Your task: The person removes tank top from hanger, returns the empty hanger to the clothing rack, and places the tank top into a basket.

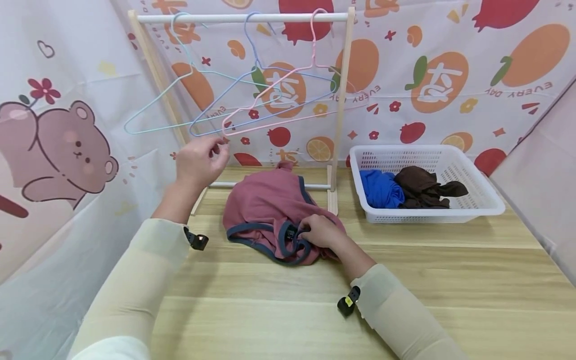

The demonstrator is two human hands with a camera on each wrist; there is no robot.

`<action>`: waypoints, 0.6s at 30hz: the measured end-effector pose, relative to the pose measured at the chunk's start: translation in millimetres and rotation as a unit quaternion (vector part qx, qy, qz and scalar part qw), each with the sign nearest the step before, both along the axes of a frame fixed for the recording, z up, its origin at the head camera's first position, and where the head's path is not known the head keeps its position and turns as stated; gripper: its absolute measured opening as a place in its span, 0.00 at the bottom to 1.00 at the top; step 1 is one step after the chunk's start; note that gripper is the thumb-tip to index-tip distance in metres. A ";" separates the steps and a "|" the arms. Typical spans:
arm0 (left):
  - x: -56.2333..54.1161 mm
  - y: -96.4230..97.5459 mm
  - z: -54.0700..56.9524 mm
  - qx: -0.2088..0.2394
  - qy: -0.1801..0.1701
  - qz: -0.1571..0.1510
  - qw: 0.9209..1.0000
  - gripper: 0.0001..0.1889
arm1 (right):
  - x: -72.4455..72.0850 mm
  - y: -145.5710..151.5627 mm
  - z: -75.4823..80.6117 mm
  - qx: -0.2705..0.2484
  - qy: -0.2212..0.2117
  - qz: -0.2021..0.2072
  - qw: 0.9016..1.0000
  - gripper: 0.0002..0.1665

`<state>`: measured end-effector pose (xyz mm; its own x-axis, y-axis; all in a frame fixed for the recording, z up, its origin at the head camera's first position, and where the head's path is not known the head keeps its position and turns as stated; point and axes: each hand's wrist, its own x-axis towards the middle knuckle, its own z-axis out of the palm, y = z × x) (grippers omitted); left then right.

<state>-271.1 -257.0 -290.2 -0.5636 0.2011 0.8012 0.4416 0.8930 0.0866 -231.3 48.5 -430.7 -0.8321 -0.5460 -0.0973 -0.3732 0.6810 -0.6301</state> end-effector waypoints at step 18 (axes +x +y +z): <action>-15.5 39.1 -90.2 -0.063 -0.454 -0.008 0.889 0.60 | 0.2 1.6 0.3 -0.002 -0.006 -0.002 1.000 0.09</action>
